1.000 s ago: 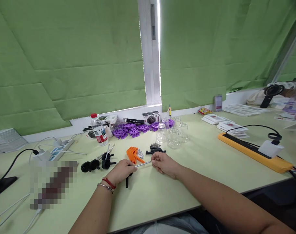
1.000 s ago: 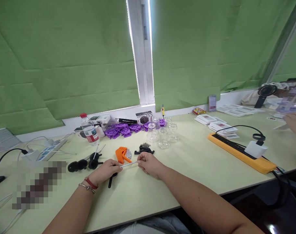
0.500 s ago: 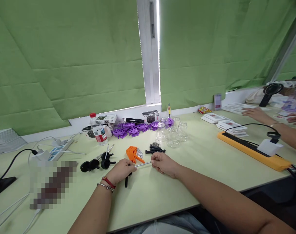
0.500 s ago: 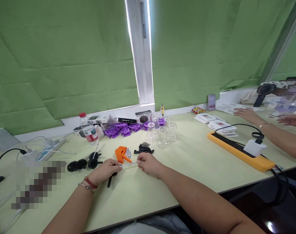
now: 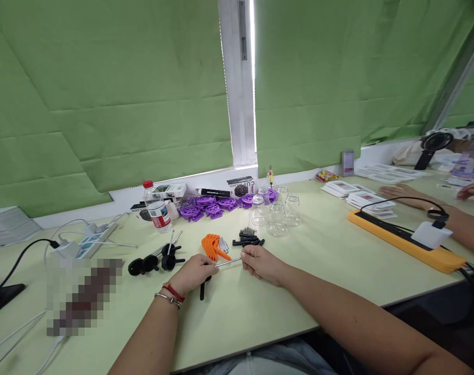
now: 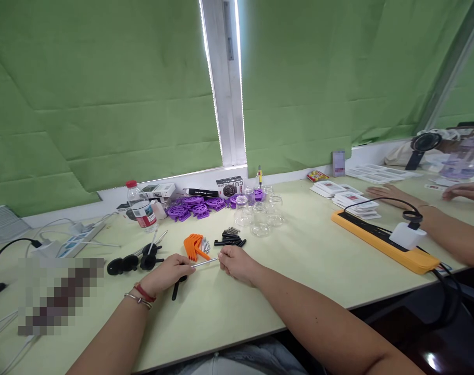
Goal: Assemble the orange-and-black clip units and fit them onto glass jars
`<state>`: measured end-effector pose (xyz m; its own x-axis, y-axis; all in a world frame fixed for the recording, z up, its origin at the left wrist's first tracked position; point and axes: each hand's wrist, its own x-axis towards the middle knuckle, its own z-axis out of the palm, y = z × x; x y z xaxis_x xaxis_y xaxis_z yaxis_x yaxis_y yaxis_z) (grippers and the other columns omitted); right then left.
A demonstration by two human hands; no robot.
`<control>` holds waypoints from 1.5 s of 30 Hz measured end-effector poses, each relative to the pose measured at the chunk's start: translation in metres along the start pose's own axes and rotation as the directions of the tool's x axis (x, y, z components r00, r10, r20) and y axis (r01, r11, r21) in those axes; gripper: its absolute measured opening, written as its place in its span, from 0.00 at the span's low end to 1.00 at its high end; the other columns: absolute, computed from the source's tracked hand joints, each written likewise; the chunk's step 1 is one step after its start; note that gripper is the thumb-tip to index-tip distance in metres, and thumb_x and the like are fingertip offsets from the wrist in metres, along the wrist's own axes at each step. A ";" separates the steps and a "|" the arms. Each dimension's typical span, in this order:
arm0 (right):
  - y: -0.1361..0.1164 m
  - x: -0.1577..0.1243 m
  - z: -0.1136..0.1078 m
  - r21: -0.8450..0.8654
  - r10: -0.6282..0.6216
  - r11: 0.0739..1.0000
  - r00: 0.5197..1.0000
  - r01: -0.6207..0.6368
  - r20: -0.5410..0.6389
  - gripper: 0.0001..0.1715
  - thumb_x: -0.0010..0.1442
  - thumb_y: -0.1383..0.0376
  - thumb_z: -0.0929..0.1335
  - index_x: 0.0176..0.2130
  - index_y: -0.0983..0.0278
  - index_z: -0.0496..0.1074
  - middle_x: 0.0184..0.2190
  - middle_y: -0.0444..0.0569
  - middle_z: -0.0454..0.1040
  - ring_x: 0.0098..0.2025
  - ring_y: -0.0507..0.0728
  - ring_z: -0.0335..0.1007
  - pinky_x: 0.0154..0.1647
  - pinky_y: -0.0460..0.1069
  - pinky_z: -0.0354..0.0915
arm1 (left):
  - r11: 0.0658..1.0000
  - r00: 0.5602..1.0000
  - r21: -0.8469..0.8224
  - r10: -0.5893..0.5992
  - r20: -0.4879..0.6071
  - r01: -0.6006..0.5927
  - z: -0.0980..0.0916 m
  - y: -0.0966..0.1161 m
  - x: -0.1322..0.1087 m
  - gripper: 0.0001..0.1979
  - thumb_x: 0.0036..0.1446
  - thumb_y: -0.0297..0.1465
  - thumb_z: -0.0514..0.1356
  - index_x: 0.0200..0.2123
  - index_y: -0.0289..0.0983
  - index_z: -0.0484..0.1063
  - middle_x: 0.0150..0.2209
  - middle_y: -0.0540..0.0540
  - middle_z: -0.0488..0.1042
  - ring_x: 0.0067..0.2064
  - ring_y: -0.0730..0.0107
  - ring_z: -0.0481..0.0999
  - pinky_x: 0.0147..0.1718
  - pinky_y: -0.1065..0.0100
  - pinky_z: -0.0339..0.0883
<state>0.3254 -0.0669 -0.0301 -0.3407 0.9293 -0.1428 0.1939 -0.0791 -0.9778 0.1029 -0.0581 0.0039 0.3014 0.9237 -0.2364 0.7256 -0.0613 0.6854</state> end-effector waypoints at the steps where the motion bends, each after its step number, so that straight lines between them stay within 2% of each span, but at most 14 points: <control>1: 0.001 0.000 0.000 -0.005 -0.005 1.000 1.000 0.005 -0.002 0.15 0.60 0.57 0.61 0.26 0.63 0.60 0.19 0.40 0.62 0.16 0.45 0.51 0.15 0.42 0.49 | 1.000 1.000 0.001 -0.003 0.002 0.003 0.000 0.000 0.000 0.12 0.44 0.38 0.56 0.19 0.36 0.63 0.19 0.53 0.57 0.24 0.73 0.55 0.25 0.69 0.48; 7: 0.000 -0.002 -0.001 0.062 -0.021 0.998 1.000 0.020 0.011 0.07 0.57 0.61 0.64 0.34 0.62 0.61 0.24 0.40 0.65 0.19 0.46 0.55 0.16 0.42 0.50 | 1.000 1.000 -0.001 -0.014 -0.001 0.014 0.001 0.000 -0.001 0.12 0.44 0.38 0.56 0.19 0.36 0.62 0.19 0.53 0.57 0.24 0.73 0.54 0.25 0.69 0.47; 12: -0.006 -0.006 -0.001 0.073 0.005 0.997 1.000 -0.007 0.025 0.07 0.56 0.63 0.65 0.32 0.63 0.61 0.21 0.39 0.63 0.18 0.45 0.53 0.15 0.41 0.48 | 1.000 1.000 0.000 -0.004 0.001 0.004 0.001 -0.001 0.001 0.12 0.44 0.38 0.56 0.18 0.37 0.61 0.19 0.54 0.56 0.24 0.74 0.53 0.24 0.69 0.46; 19: -0.009 -0.004 0.001 0.027 0.031 0.999 0.999 -0.031 0.017 0.12 0.59 0.61 0.62 0.26 0.64 0.61 0.17 0.38 0.59 0.16 0.45 0.50 0.15 0.42 0.48 | 1.000 1.000 -0.011 0.002 0.016 -0.002 0.001 -0.003 0.003 0.12 0.44 0.39 0.56 0.19 0.36 0.62 0.19 0.54 0.56 0.23 0.74 0.53 0.24 0.69 0.46; 25: -0.002 0.001 0.001 0.044 0.004 0.999 1.000 -0.005 0.017 0.15 0.60 0.57 0.62 0.27 0.65 0.62 0.21 0.41 0.63 0.17 0.45 0.53 0.15 0.42 0.49 | 1.000 1.000 -0.008 0.011 -0.004 -0.011 0.001 -0.004 0.002 0.13 0.43 0.40 0.56 0.19 0.36 0.65 0.19 0.53 0.57 0.23 0.73 0.54 0.24 0.69 0.47; 32: -0.002 -0.002 -0.002 0.081 -0.009 0.997 1.000 0.007 0.027 0.09 0.56 0.61 0.66 0.36 0.62 0.61 0.24 0.39 0.65 0.20 0.46 0.56 0.16 0.41 0.50 | 1.000 1.000 -0.013 -0.017 -0.005 0.017 0.001 -0.001 0.000 0.12 0.42 0.40 0.57 0.19 0.36 0.64 0.19 0.53 0.57 0.24 0.73 0.55 0.24 0.69 0.47; 38: -0.006 -0.004 -0.001 0.072 -0.003 0.997 0.999 0.000 0.033 0.06 0.56 0.64 0.64 0.33 0.63 0.61 0.22 0.39 0.64 0.19 0.45 0.55 0.15 0.41 0.49 | 1.000 1.000 -0.007 -0.020 0.000 0.020 0.001 0.003 -0.001 0.12 0.43 0.39 0.56 0.18 0.36 0.63 0.19 0.53 0.57 0.24 0.73 0.54 0.24 0.69 0.47; 45: -0.001 -0.001 -0.002 0.035 0.001 0.999 0.999 -0.002 0.035 0.12 0.58 0.59 0.64 0.29 0.64 0.62 0.21 0.40 0.63 0.18 0.45 0.53 0.16 0.42 0.51 | 1.000 1.000 -0.011 0.007 0.016 -0.007 0.001 -0.001 0.000 0.12 0.44 0.39 0.56 0.18 0.37 0.60 0.19 0.54 0.55 0.23 0.74 0.52 0.24 0.69 0.46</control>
<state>0.3274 -0.0672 -0.0282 -0.3721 0.9162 -0.1488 0.1622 -0.0936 -0.9823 0.1023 -0.0579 0.0024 0.3160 0.9173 -0.2424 0.7169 -0.0635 0.6943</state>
